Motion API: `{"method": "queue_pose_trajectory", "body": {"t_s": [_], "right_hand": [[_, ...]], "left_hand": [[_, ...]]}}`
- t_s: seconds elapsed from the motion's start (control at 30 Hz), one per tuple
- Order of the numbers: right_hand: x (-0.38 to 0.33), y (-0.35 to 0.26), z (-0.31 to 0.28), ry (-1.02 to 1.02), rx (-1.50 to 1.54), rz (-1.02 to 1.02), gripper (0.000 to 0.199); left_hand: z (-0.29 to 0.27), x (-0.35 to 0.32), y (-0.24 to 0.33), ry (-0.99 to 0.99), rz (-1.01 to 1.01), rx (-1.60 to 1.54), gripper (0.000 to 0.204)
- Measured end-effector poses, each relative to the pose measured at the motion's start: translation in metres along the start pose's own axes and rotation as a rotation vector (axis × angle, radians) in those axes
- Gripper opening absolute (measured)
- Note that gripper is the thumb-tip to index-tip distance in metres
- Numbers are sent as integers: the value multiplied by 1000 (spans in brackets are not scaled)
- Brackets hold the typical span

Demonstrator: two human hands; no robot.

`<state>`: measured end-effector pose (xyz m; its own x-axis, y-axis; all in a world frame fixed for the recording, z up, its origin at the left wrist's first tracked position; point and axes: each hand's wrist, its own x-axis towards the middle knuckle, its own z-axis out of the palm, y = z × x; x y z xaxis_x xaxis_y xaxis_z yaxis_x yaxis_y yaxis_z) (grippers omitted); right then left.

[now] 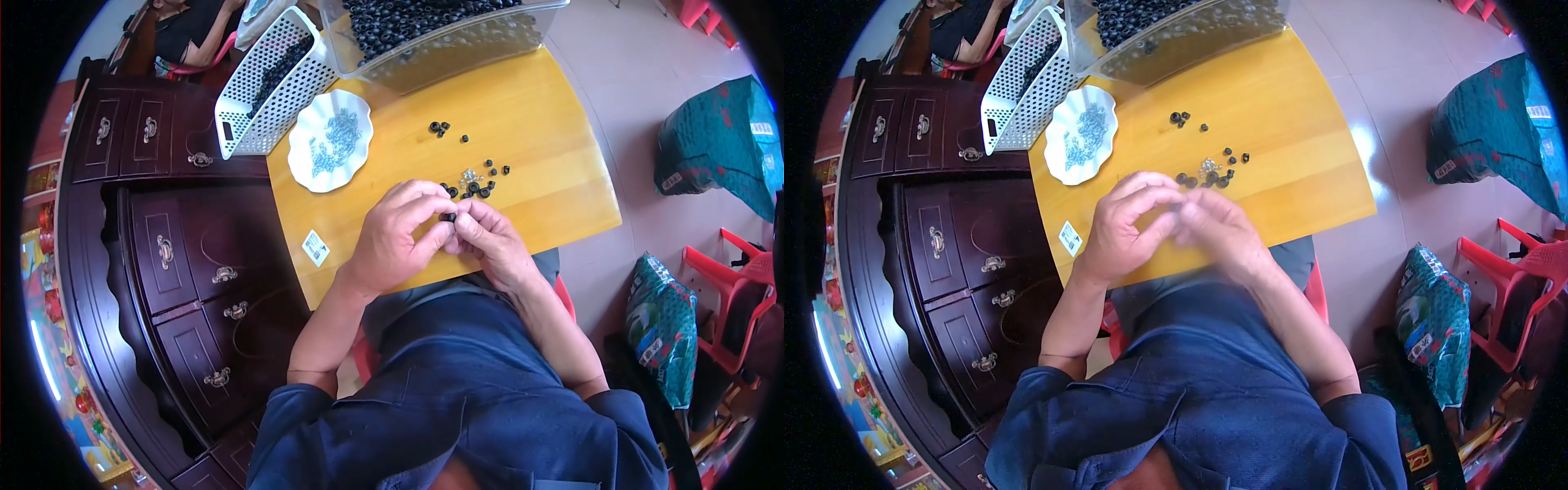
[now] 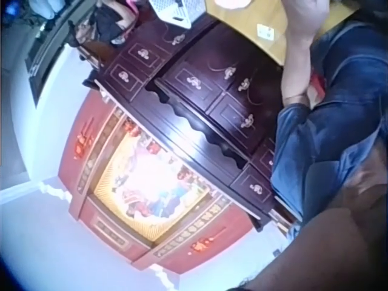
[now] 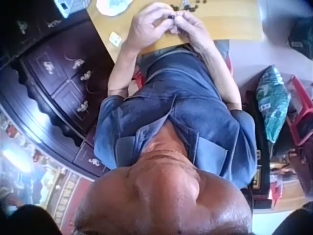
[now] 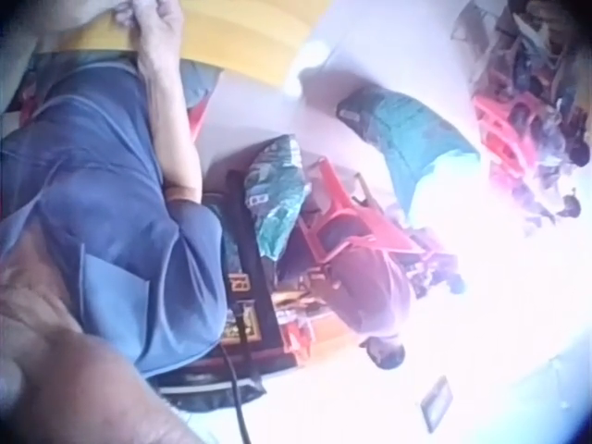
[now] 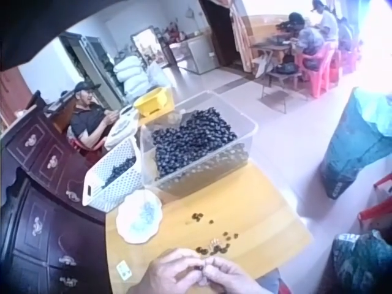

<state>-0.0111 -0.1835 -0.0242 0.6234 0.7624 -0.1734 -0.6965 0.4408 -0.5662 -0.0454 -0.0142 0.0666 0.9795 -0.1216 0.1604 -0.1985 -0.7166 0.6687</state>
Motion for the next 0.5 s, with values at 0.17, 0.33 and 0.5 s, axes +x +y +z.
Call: {"method": "queue_pose_trajectory", "body": {"t_s": [0.17, 0.33, 0.5], "right_hand": [[-2, -2, -7, 19, 34, 45, 21], [-6, -10, -3, -88, 51, 97, 20], [-7, -13, 4, -130, -67, 205, 24]], "left_hand": [[2, 7, -2, -69, 3, -92, 21], [6, 18, -24, 18, -270, -407, 19], [31, 24, -36, 49, -249, 82, 16]]}}
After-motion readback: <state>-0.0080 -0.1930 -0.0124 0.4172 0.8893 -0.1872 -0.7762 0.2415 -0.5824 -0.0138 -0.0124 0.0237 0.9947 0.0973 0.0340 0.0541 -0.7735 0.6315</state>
